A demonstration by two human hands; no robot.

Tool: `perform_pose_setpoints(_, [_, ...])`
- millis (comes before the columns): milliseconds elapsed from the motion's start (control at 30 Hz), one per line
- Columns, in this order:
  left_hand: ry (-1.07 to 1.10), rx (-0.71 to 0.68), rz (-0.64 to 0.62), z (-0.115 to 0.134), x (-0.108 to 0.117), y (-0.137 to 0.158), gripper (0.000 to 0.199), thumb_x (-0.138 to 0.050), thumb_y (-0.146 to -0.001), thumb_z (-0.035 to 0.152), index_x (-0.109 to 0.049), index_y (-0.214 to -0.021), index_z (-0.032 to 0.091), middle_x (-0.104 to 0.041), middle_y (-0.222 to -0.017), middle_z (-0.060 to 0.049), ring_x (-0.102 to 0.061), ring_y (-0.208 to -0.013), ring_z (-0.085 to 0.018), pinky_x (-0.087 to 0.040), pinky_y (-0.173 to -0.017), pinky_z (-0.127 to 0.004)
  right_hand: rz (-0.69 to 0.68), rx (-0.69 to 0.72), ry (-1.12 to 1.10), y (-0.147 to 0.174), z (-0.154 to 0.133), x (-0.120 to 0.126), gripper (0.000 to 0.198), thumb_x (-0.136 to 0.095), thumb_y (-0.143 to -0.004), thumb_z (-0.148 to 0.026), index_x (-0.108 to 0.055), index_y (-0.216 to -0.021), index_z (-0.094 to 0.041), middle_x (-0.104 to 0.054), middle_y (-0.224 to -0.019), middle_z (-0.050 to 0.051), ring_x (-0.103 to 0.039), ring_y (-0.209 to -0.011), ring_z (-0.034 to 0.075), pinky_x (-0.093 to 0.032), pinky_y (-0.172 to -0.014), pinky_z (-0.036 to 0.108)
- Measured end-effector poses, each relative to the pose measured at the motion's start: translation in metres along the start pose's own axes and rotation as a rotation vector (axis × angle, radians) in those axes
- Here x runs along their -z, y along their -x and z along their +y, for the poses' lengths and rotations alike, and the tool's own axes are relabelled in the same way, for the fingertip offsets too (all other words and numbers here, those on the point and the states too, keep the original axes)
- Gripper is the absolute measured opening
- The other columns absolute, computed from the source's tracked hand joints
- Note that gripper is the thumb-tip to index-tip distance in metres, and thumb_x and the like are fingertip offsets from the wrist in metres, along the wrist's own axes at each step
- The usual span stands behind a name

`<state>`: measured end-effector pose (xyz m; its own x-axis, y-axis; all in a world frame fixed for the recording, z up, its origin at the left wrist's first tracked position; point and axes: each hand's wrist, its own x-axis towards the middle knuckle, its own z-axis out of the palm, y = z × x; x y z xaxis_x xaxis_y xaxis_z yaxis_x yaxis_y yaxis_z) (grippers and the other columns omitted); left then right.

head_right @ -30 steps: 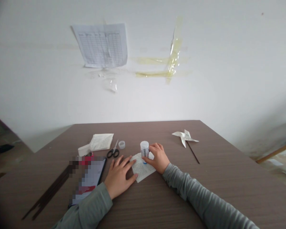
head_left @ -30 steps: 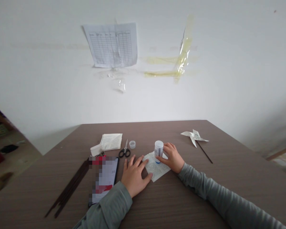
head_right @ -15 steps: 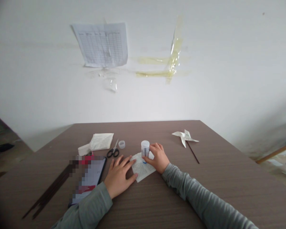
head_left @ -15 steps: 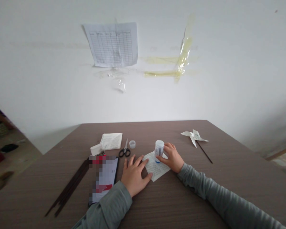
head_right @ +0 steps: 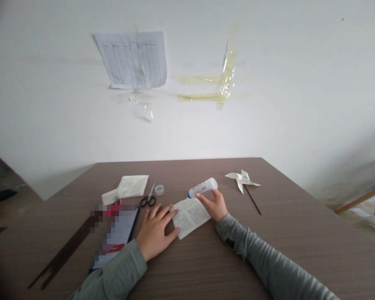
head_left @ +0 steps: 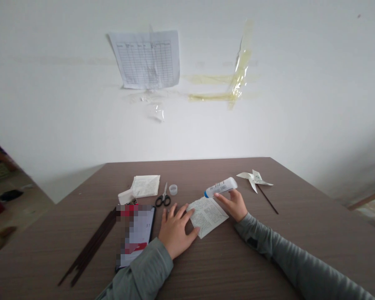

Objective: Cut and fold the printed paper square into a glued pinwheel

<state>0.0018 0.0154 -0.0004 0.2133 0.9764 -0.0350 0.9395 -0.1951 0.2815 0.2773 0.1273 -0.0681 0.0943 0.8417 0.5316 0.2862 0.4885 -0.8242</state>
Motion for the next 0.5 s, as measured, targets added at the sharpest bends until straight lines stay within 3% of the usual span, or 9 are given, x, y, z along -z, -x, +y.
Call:
perform_pose_setpoints(167, [-0.015,0.012,-0.013,0.003,0.005,0.002,0.070,-0.081,-0.116,0.045,-0.078,-0.186,0.036,-0.064,-0.203,-0.008,-0.045,-0.196,-0.054,-0.028,-0.162,-0.088,-0.020,0.057,0.028,-0.002,0.006,0.002,0.055,-0.100,-0.097,-0.076,-0.096,-0.127,-0.030,-0.100,-0.139,0.016,-0.095,-0.129,0.045,-0.077,-0.122,0.068])
perform_pose_setpoints(333, [-0.014,-0.001,-0.007,0.002,0.003,0.002,0.070,-0.079,-0.116,0.047,-0.078,-0.186,0.038,-0.063,-0.203,-0.007,-0.043,-0.197,-0.054,-0.029,-0.161,-0.088,-0.019,0.116,0.160,-0.005,0.010,0.005,0.044,-0.099,-0.098,-0.051,-0.100,-0.139,-0.034,-0.100,-0.135,0.013,-0.093,-0.128,0.045,-0.072,-0.128,0.074])
perform_pose_setpoints(500, [-0.011,-0.006,0.003,-0.001,0.001,0.001,0.070,-0.082,-0.114,0.049,-0.080,-0.184,0.043,-0.065,-0.202,-0.006,-0.043,-0.197,-0.054,-0.030,-0.160,-0.088,-0.023,0.100,0.093,-0.006,0.018,0.011,0.048,-0.086,-0.097,-0.035,-0.101,-0.143,-0.034,-0.100,-0.139,0.012,-0.094,-0.131,0.039,-0.077,-0.120,0.061])
